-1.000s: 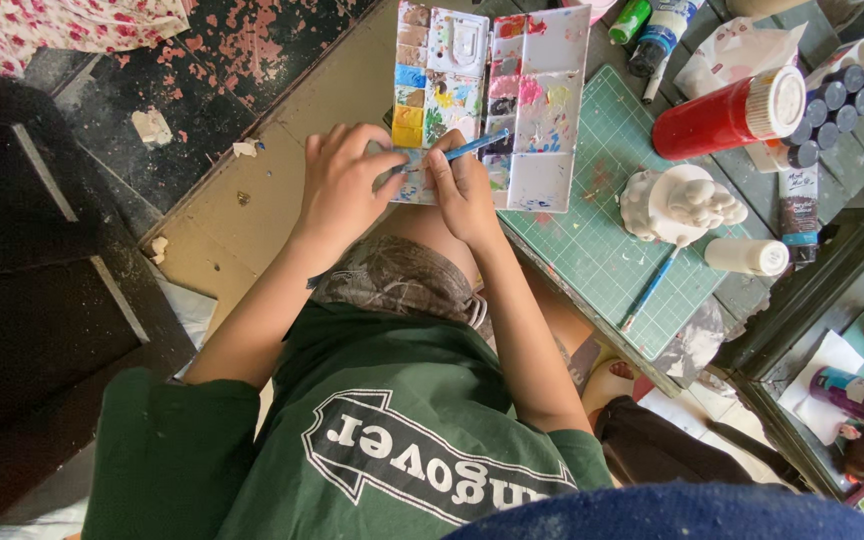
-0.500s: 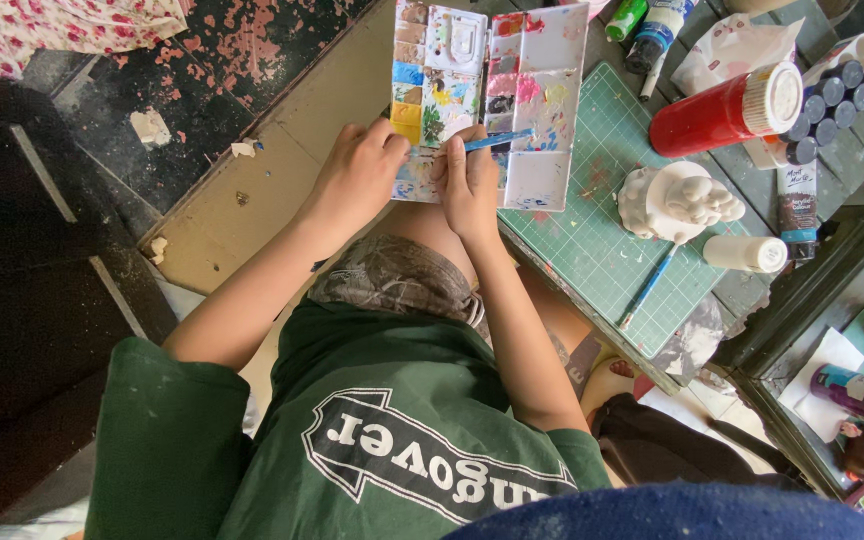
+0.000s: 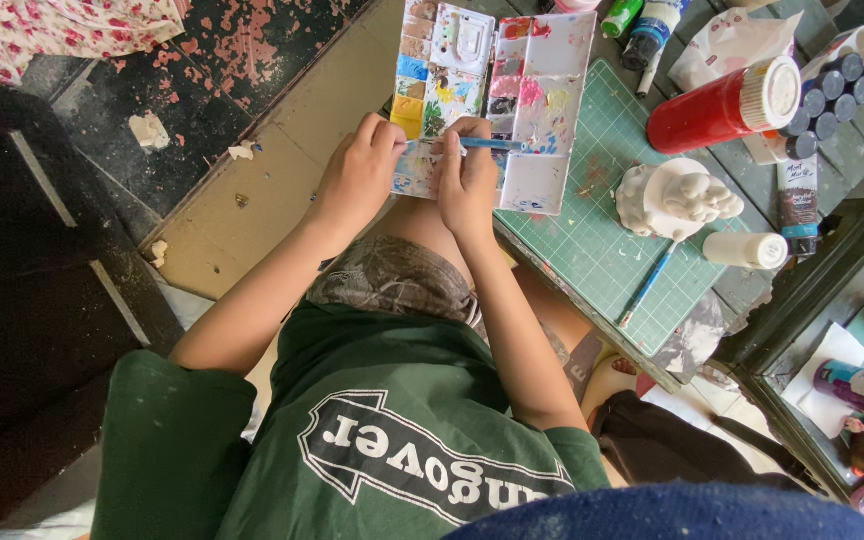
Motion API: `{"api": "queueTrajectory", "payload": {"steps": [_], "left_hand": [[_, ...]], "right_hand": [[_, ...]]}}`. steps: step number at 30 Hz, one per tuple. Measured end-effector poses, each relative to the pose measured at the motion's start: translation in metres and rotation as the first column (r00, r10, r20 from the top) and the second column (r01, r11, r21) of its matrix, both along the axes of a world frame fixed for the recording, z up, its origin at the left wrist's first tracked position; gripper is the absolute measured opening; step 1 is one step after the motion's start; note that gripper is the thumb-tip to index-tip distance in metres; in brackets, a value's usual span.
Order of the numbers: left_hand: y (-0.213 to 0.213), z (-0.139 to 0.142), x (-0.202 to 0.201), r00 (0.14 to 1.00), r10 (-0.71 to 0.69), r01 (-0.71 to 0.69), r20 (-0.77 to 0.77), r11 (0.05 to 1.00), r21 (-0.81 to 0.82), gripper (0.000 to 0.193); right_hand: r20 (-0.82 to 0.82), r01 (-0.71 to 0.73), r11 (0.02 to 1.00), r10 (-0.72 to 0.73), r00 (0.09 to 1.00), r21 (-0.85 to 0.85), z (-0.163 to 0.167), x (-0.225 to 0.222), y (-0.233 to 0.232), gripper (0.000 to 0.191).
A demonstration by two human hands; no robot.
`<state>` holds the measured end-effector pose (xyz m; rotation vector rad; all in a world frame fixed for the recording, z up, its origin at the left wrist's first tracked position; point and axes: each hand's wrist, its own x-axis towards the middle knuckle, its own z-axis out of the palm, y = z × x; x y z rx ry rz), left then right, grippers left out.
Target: The person sits at a low table and paints a small white ceramic figurine with a brush, mixing colors on a watercolor palette and dipping the brush in a cup. They then open a white paint bottle, pour paint into a red cup, and continue painting the figurine.
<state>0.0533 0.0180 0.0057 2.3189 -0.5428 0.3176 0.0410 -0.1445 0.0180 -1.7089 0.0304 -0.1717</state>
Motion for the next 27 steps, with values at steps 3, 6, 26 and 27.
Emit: {"api": "queueTrajectory", "payload": {"steps": [3,6,26,27], "left_hand": [[0.0,0.001,0.001,0.996,0.02,-0.022,-0.085,0.999,-0.023,0.014],[0.0,0.002,0.002,0.996,0.037,-0.044,-0.076,0.995,-0.089,0.013],[0.053,0.015,-0.015,0.978,0.104,-0.149,-0.18,0.956,-0.255,0.01],[0.054,0.013,-0.018,0.973,0.091,-0.149,-0.212,0.949,-0.276,0.008]], "right_hand": [[-0.03,-0.057,0.996,0.059,0.998,0.07,0.0,0.001,-0.003,0.013],[-0.092,-0.027,0.916,0.069,0.993,0.4,-0.003,0.002,-0.008,0.012],[0.095,-0.185,0.928,0.226,0.969,-0.324,0.003,-0.005,-0.003,0.011],[0.184,-0.152,0.9,0.245,0.952,-0.408,0.002,-0.005,-0.002,0.017]]}}
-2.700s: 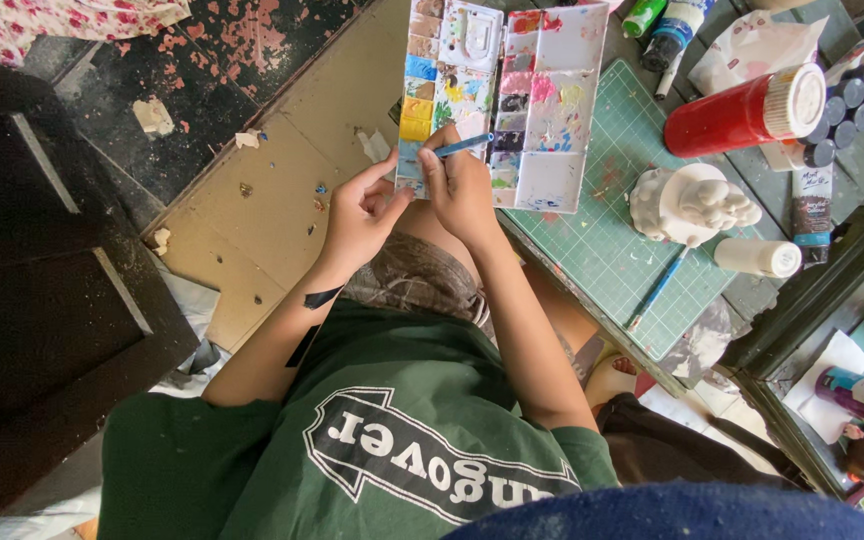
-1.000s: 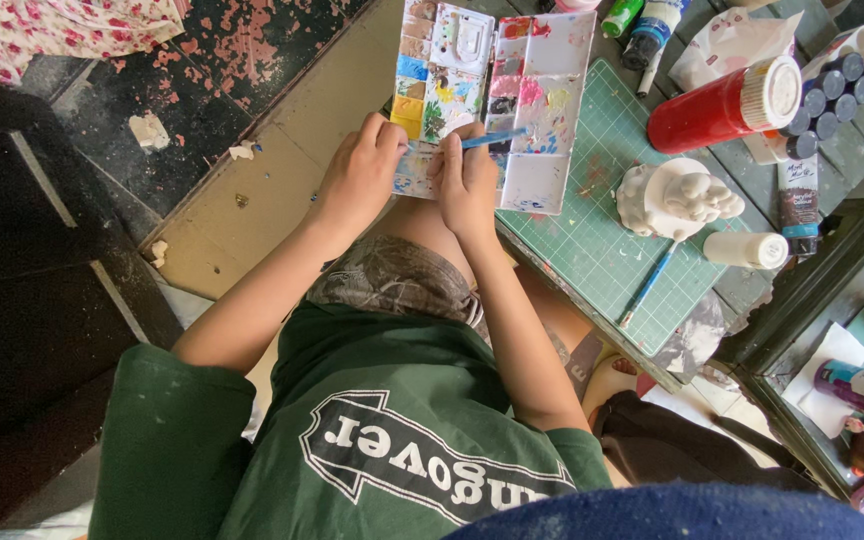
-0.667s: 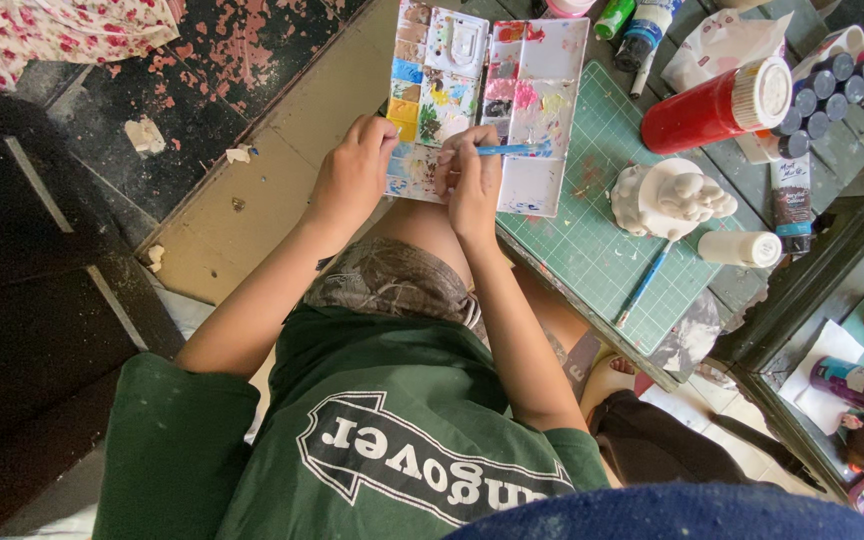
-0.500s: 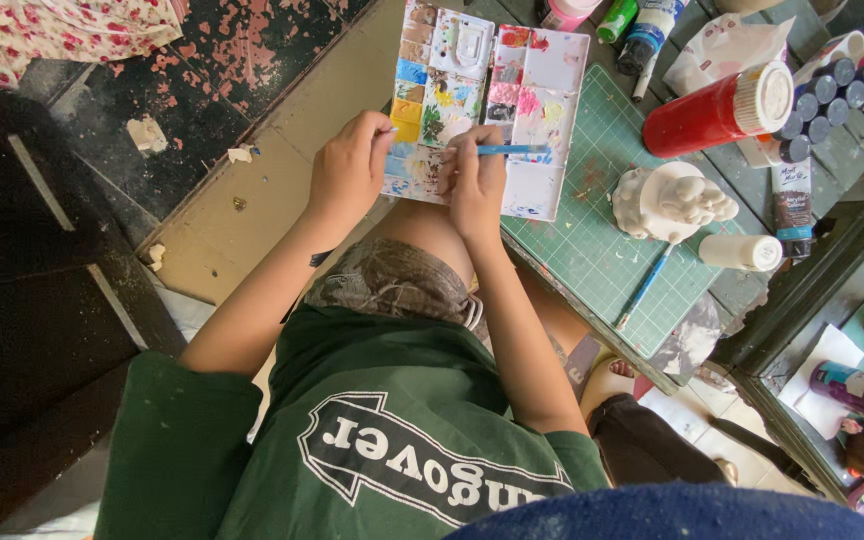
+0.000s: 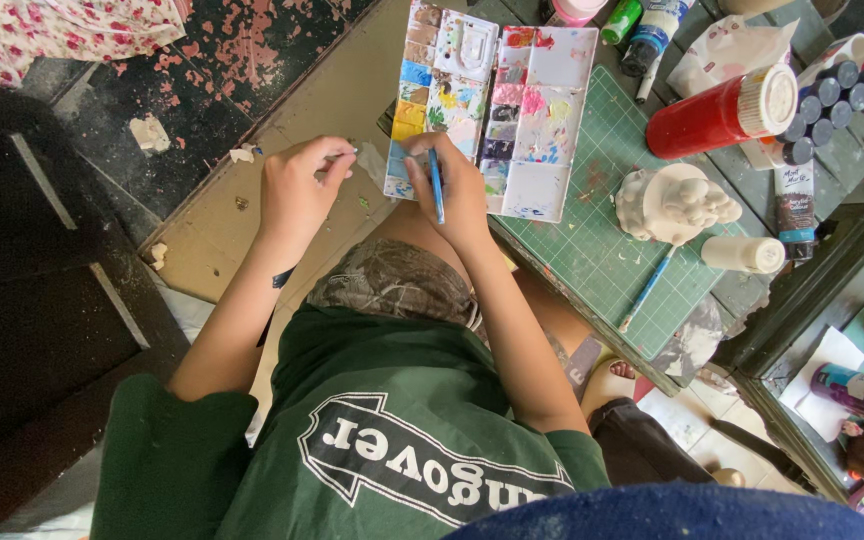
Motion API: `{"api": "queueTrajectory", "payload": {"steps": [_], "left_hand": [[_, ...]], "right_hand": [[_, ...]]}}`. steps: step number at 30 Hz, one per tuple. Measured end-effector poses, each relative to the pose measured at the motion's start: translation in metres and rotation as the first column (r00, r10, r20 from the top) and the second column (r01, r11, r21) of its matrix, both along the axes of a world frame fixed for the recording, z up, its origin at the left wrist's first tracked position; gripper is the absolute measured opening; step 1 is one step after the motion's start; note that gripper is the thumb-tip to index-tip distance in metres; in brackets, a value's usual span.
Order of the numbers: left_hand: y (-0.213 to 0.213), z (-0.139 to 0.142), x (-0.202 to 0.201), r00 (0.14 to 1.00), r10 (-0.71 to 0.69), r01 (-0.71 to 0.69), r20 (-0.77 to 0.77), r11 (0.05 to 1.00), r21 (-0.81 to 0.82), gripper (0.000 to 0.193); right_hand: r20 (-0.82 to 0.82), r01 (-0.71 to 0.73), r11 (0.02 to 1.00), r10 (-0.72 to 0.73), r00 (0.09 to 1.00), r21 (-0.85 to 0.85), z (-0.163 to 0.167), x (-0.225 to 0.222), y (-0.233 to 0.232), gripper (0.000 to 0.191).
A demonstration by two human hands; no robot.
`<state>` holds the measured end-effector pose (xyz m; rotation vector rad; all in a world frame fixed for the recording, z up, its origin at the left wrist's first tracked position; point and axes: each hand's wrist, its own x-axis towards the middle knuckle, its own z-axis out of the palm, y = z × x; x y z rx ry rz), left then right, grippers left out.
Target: The person sits at a low table and paints a small white ceramic figurine with a brush, mixing colors on a watercolor palette and dipping the brush in a cup. They then open a white paint bottle, pour paint into a red cup, and continue painting the figurine.
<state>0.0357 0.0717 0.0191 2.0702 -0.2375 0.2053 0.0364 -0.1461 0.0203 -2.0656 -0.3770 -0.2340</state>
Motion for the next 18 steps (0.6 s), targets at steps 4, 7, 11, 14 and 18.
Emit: {"api": "queueTrajectory", "payload": {"steps": [4,7,11,14,18], "left_hand": [[-0.002,-0.005,-0.006,0.997,-0.073,0.071,0.033,0.995,0.066,0.007],[-0.009,-0.007,-0.009,0.99,-0.139,0.134,0.013,0.977,0.168,0.009],[-0.02,-0.011,-0.011,0.989,-0.142,0.125,0.042,0.953,0.277,0.015],[-0.028,-0.017,-0.011,0.993,-0.115,0.106,0.04,0.978,0.181,0.015],[-0.037,-0.026,-0.013,0.984,-0.113,0.114,-0.137,0.993,0.002,0.017]], "right_hand": [[-0.084,0.113,0.989,-0.121,0.989,-0.098,-0.004,0.002,0.009,0.026],[-0.048,0.153,0.983,-0.158,0.986,-0.101,-0.005,0.003,0.013,0.025],[-0.012,0.121,0.987,-0.123,0.992,-0.106,-0.004,0.005,0.014,0.027],[0.032,0.121,0.965,-0.116,0.993,-0.231,-0.005,0.005,0.02,0.028],[0.038,0.086,0.829,-0.078,0.996,-0.553,-0.006,0.008,0.03,0.035]]}}
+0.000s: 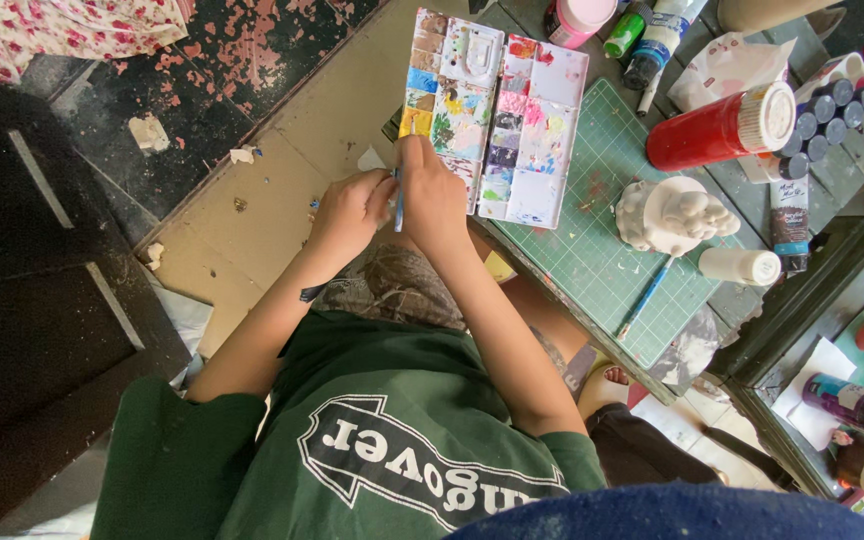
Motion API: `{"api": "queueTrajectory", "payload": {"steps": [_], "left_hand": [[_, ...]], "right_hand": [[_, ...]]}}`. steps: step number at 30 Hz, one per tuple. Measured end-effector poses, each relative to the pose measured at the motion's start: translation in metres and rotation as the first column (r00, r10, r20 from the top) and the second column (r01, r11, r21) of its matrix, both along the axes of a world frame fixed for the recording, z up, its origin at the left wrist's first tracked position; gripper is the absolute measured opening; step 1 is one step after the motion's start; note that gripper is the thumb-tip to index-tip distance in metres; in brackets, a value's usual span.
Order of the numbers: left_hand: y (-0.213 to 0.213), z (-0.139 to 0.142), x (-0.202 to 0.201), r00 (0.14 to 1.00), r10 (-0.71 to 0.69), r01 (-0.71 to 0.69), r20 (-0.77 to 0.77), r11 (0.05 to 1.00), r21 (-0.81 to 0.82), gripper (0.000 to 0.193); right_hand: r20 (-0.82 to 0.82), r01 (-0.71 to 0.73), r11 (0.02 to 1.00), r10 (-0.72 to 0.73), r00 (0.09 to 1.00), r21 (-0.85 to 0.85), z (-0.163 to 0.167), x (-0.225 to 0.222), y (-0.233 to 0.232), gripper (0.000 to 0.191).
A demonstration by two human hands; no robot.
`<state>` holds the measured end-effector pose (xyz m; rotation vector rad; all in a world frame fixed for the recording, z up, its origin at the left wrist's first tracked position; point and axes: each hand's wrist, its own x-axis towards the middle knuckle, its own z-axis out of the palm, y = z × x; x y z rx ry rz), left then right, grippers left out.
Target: The person sits at a low table and paints a small white ceramic figurine with a brush, mixing colors on a watercolor palette and dipping the brush in a cup. They then open a white paint bottle, pour paint into a red cup, and continue painting the figurine.
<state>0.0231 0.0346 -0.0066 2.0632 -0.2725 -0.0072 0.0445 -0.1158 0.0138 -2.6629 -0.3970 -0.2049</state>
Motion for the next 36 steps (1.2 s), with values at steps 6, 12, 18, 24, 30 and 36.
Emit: {"api": "queueTrajectory", "payload": {"steps": [6,12,18,24,30,36], "left_hand": [[-0.001,-0.002,0.002,0.95,-0.043,-0.039,-0.309,0.966,-0.256,0.024],[-0.002,0.003,0.004,0.933,-0.078,-0.036,-0.351,0.951,-0.308,0.026],[-0.009,-0.005,0.002,0.931,-0.039,-0.081,-0.363,0.948,-0.309,0.028],[-0.01,-0.004,0.002,0.928,-0.053,-0.113,-0.368,0.902,-0.417,0.022],[-0.002,0.01,-0.007,0.99,0.118,-0.09,0.082,0.954,-0.287,0.011],[0.016,0.012,-0.013,0.988,0.15,-0.154,-0.035,0.969,-0.192,0.014]], "right_hand": [[-0.003,-0.132,0.989,0.132,0.991,-0.072,0.002,0.007,0.002,0.041],[-0.151,-0.106,0.979,0.133,0.979,0.173,0.008,0.012,-0.012,0.052],[-0.164,-0.144,0.92,0.216,0.963,0.365,0.004,0.007,-0.026,0.044],[-0.101,-0.15,0.637,0.34,0.935,0.756,-0.006,0.007,-0.032,0.018],[-0.064,-0.088,0.706,0.185,0.981,0.703,0.0,-0.004,-0.038,0.025],[-0.11,-0.051,0.625,0.217,0.97,0.779,0.01,-0.031,-0.031,0.034]]}}
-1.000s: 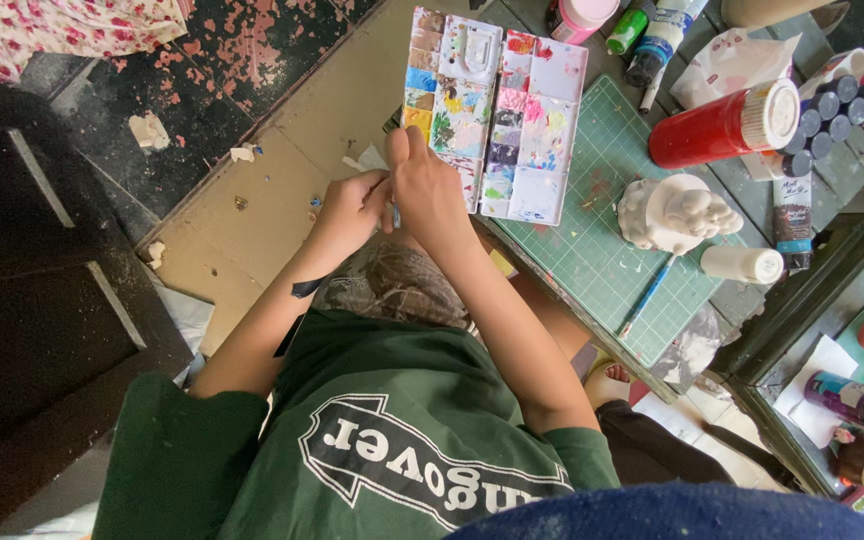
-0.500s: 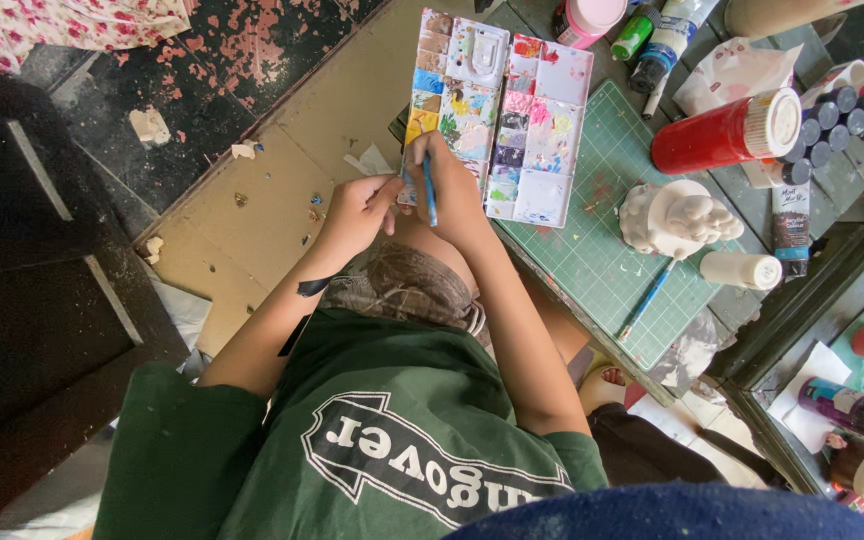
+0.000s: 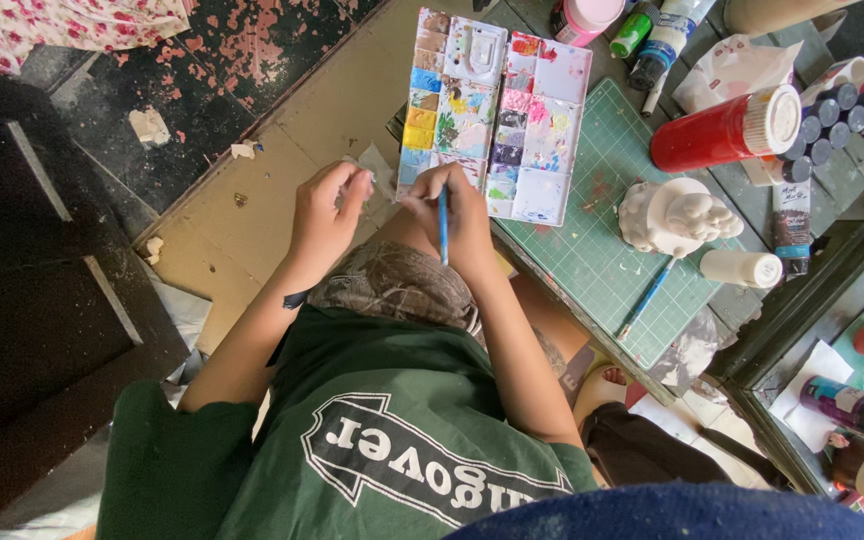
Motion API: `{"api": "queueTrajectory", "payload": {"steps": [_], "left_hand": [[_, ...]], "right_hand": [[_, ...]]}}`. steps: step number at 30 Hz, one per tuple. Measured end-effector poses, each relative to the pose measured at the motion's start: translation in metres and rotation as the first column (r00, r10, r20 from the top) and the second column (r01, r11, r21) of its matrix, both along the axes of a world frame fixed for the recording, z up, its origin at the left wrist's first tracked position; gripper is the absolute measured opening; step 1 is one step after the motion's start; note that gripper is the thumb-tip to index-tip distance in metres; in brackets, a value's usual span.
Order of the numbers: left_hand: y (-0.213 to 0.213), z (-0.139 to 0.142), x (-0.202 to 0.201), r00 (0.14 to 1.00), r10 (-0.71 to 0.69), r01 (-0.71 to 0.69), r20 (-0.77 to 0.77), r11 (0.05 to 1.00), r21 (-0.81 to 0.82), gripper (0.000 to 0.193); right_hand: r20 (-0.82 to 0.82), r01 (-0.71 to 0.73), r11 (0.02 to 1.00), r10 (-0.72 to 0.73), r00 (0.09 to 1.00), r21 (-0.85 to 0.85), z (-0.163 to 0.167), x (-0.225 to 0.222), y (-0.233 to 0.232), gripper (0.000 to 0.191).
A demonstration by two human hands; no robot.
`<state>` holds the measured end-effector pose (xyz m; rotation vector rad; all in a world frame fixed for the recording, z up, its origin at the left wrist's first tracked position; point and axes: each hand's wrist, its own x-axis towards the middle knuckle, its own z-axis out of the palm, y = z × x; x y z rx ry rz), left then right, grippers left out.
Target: The person sits at a low table and paints a small white ceramic figurine with a brush, mixing colors on a watercolor palette and dipping the brush in a cup. They then open a white paint bottle, pour paint into a red cup, and continue painting the figurine.
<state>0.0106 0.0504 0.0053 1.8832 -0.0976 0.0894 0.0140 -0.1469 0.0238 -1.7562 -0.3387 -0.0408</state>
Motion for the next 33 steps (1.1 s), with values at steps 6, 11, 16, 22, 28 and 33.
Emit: {"api": "queueTrajectory", "payload": {"steps": [6,11,16,22,28,33], "left_hand": [[0.023,0.001,0.001,0.978,0.028,-0.06,0.207,0.987,0.147,0.005],[0.026,0.002,0.001,0.98,-0.05,-0.015,0.195,0.947,0.321,0.014],[0.013,0.002,-0.001,0.982,-0.049,-0.025,0.183,0.925,0.38,0.01],[-0.005,-0.004,0.005,0.978,-0.032,-0.033,0.207,0.952,0.303,0.009],[-0.021,-0.01,0.014,0.986,0.002,-0.043,0.166,0.97,0.24,0.011],[-0.033,-0.013,0.009,0.993,-0.108,0.099,-0.057,0.985,-0.139,0.037]], "right_hand": [[-0.026,-0.112,0.964,0.109,0.994,-0.241,-0.002,-0.02,0.018,0.027],[0.022,0.071,0.997,-0.071,0.997,0.008,-0.009,-0.007,0.006,0.025],[-0.193,0.235,0.967,-0.212,0.958,0.102,-0.008,0.01,-0.033,0.02],[-0.078,0.173,0.982,-0.179,0.981,-0.078,-0.009,0.012,-0.033,0.009],[0.065,0.243,0.93,-0.234,0.97,-0.274,-0.002,0.019,-0.02,0.007],[0.222,0.34,0.833,-0.266,0.938,-0.437,0.004,0.017,-0.011,0.01]]}}
